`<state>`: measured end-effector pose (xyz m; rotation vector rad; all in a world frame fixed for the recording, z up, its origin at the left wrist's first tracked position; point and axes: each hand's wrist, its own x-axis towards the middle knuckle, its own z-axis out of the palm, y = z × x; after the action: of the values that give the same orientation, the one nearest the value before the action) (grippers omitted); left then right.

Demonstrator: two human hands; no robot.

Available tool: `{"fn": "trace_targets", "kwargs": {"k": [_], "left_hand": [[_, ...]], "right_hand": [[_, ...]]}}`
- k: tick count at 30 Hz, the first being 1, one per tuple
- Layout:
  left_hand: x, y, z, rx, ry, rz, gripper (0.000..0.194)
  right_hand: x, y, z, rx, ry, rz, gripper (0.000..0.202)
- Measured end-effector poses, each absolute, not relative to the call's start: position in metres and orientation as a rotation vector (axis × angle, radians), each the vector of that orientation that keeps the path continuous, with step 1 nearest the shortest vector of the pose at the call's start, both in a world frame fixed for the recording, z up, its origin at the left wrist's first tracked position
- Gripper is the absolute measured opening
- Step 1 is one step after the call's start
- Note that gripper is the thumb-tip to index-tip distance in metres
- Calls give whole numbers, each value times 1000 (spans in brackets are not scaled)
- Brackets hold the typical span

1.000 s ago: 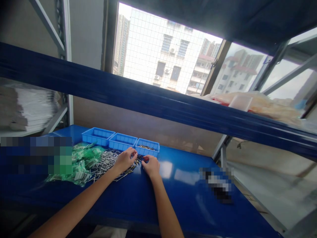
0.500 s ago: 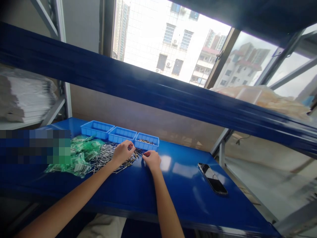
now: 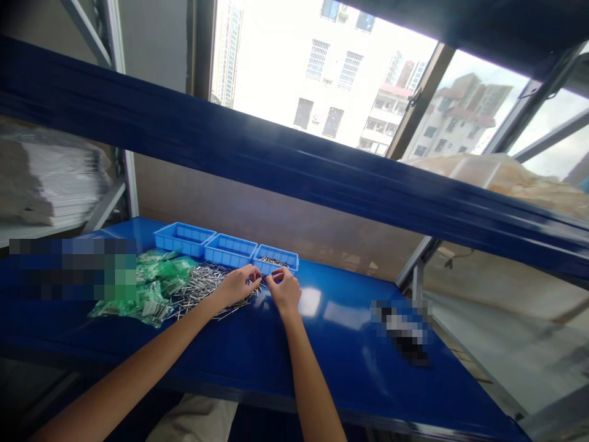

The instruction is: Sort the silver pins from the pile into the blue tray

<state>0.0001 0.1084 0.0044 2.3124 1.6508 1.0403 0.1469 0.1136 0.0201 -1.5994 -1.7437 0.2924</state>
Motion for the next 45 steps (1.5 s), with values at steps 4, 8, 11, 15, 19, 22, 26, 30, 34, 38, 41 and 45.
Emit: {"fn": "trace_targets", "kwargs": {"k": [4,8,11,15,19,22,26,30,34,38,41,45], "left_hand": [[-1,106,7,2328,1637,1027,21],[-1,106,7,2344,1630,1018,20],[-1,107,6,2349,1640,1017,19],[0,109,4,2381,1632,1027,20],[1,110,4,2385,1637,1051,22],[2,110,5,2325,1663,1090,19],[1,109,6,2267,1697,1138,20],[0,110,6,2196,1707,1204,22],[0,112,6,2105,1657,1245,17],[0,114,4,2046,1632,1264,18],[1,115,4,2014,1622,1334,20],[0,115,6,1988,1634,1405,23]], "right_hand": [[148,113,21,-1568,-1754,297,15],[146,113,19,-1512,-1809,310,15],[144,113,17,-1471,-1801,347,17],[144,118,12,-1367,-1752,475,21],[143,125,4,-1234,-1696,644,25],[141,130,0,-1128,-1637,792,28],[138,130,0,-997,-1584,897,31],[136,132,2,-990,-1494,949,36],[135,137,1,-1012,-1360,1123,46],[134,137,1,-1011,-1343,1160,48],[135,133,3,-1024,-1407,1129,46],[136,126,6,-1013,-1560,1093,42]]}}
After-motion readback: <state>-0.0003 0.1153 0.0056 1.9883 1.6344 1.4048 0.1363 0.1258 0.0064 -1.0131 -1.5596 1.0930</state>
